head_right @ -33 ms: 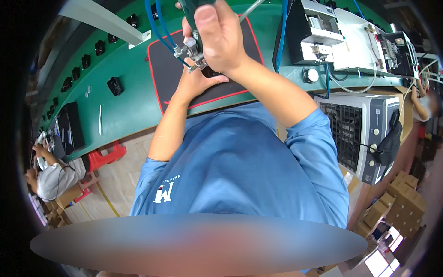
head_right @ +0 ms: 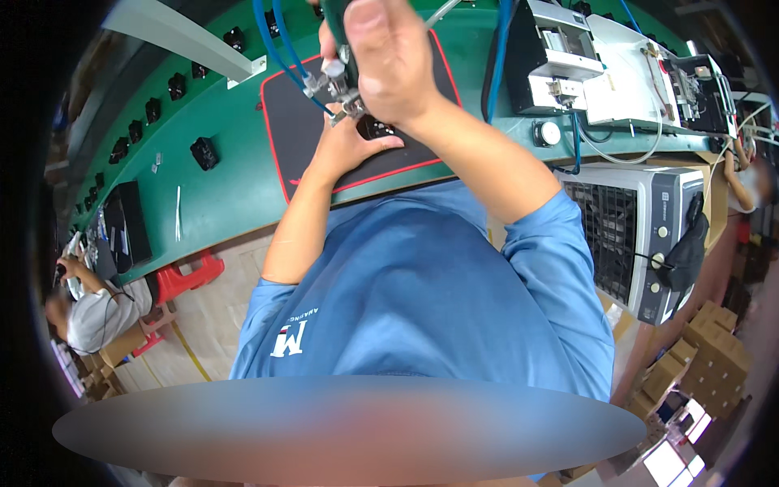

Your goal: Assemble electronic components using a pneumatic screwdriver on an assembly line.

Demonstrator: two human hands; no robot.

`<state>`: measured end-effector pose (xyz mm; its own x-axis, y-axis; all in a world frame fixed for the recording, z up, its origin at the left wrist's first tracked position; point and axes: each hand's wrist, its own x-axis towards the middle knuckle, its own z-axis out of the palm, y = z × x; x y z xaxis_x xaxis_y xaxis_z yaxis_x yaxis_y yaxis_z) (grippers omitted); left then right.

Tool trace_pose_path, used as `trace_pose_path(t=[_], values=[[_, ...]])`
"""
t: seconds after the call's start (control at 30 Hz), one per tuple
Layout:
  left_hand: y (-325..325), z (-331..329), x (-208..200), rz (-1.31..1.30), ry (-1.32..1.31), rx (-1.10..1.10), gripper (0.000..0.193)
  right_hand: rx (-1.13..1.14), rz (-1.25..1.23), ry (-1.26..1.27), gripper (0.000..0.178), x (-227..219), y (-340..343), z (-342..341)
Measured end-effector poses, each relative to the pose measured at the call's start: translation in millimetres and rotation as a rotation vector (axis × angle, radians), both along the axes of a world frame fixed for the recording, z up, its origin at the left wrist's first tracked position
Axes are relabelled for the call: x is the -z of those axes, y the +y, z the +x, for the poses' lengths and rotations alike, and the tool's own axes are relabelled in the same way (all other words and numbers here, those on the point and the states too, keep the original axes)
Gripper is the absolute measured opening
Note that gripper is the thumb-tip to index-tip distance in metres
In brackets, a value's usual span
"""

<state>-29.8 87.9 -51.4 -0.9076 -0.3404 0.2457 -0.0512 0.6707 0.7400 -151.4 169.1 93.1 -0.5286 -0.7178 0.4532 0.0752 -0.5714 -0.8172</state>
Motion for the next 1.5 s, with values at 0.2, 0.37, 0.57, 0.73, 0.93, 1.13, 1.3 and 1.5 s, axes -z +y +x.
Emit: trace_pose_path(t=[0.2,0.37,0.57,0.73,0.93,1.13,1.3,1.5], values=[[-2.2,3.7,-20.5,-0.074,-0.002,-0.060,0.087,0.160,0.003,-0.109,0.083,-104.9,39.5,-4.9],[-24.6,-41.9,-51.7,-0.205,-0.023,-0.090,0.084,0.156,0.046,0.205,0.060,-26.0,75.6,-32.2],[-98.1,-173.7,-46.6,-0.460,-0.072,-0.114,0.077,0.243,0.170,0.207,0.065,24.6,101.9,-15.8],[-153.6,-220.6,-5.8,-0.469,-0.240,-0.201,0.086,0.243,0.165,0.228,0.061,35.8,108.3,-20.5],[-117.3,-244.5,-24.6,-0.648,0.047,0.048,0.105,0.252,0.187,0.351,0.063,22.6,120.5,-43.1],[-76.7,-302.6,-33.3,-0.636,-0.183,0.131,0.084,0.233,0.153,0.258,0.059,14.1,114.6,-47.4],[-101.4,-306.0,12.2,-0.474,-0.129,0.149,0.069,0.207,0.145,0.244,0.058,18.3,112.8,-46.2],[-63.9,-183.6,-32.2,-0.148,0.147,0.126,0.077,0.271,0.167,0.267,0.063,21.9,103.2,-50.6]])
